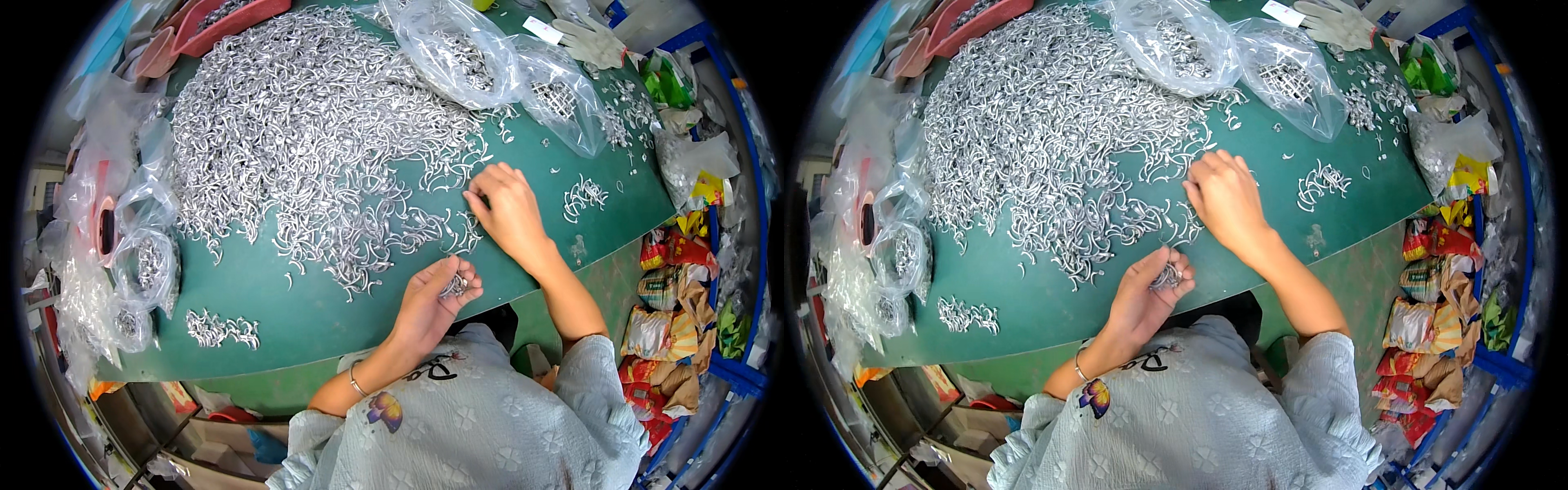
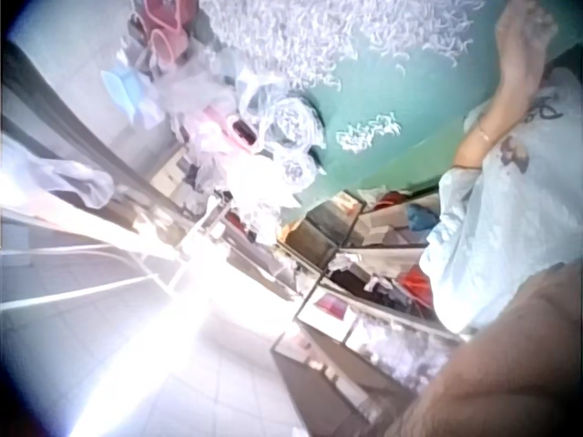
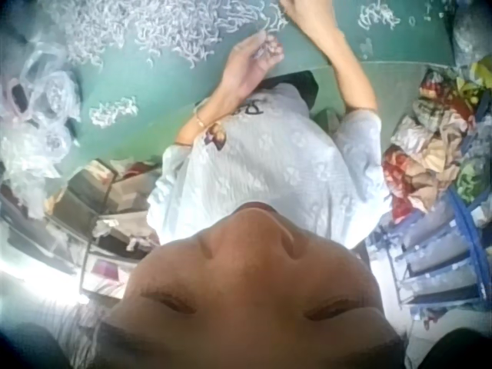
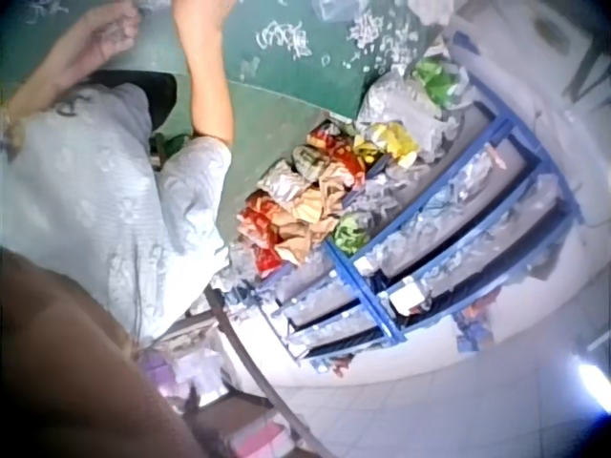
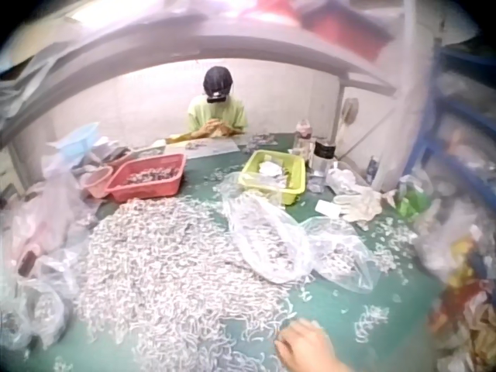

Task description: The person picks up and sorts small curved metal components by hand on a green workbench and puts them into plastic containers.

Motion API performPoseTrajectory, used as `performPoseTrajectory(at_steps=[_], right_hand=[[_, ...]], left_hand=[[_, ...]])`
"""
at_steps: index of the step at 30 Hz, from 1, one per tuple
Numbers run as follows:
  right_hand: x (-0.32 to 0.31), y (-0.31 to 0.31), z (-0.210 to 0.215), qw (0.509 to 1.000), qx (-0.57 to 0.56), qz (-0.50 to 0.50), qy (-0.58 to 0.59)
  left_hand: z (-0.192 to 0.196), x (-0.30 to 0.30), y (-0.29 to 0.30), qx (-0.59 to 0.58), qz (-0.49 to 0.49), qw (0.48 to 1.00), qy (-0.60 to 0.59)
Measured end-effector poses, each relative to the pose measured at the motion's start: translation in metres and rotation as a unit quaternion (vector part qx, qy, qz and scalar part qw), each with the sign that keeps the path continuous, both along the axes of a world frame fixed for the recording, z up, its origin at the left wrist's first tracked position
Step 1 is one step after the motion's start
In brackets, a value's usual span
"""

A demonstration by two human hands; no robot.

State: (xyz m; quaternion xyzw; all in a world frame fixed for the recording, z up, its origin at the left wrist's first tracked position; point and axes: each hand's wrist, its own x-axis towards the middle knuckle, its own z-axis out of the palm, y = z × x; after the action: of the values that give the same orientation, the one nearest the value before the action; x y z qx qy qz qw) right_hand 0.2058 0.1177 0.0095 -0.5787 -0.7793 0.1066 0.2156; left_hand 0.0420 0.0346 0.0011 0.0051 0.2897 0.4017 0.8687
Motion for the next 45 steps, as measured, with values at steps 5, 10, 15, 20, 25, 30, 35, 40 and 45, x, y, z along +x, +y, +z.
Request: performPoseTrajectory(at_steps=[5,10,15,20,25,30,35,40,45], right_hand=[[0.007,-0.007,0.014,0.996,-0.031,0.008,0.089],[0.003,0.012,-0.004,0.997,0.065,0.037,0.006],[0.009,0.007,-0.002,0.997,0.055,0.046,-0.017],[0.01,-0.004,0.015,0.985,-0.019,0.062,0.16],[0.007,-0.029,0.041,0.972,-0.058,0.098,0.208],[0.0,-0.045,0.048,0.983,-0.022,0.16,0.089],[0.009,-0.019,0.026,0.986,0.042,0.021,0.157],[0.003,0.011,-0.011,0.996,0.082,-0.039,-0.02],[0.005,-0.023,0.031,0.99,-0.069,0.039,0.116]], left_hand=[[0.015,0.001,0.004,0.009,-0.024,0.998,0.056],[0.011,-0.01,0.007,0.067,-0.075,0.992,-0.08],[0.005,-0.005,0.008,0.067,0.011,0.994,-0.082],[-0.006,-0.003,0.009,0.076,0.045,0.994,-0.063],[-0.01,-0.002,0.009,0.096,0.05,0.994,-0.01],[0.0,0.004,0.014,0.003,0.092,0.996,-0.015],[-0.02,-0.003,0.01,0.016,0.044,0.996,-0.075],[-0.026,-0.005,0.009,0.068,0.006,0.992,-0.107],[0.007,-0.001,0.015,0.018,0.028,0.999,0.014]])
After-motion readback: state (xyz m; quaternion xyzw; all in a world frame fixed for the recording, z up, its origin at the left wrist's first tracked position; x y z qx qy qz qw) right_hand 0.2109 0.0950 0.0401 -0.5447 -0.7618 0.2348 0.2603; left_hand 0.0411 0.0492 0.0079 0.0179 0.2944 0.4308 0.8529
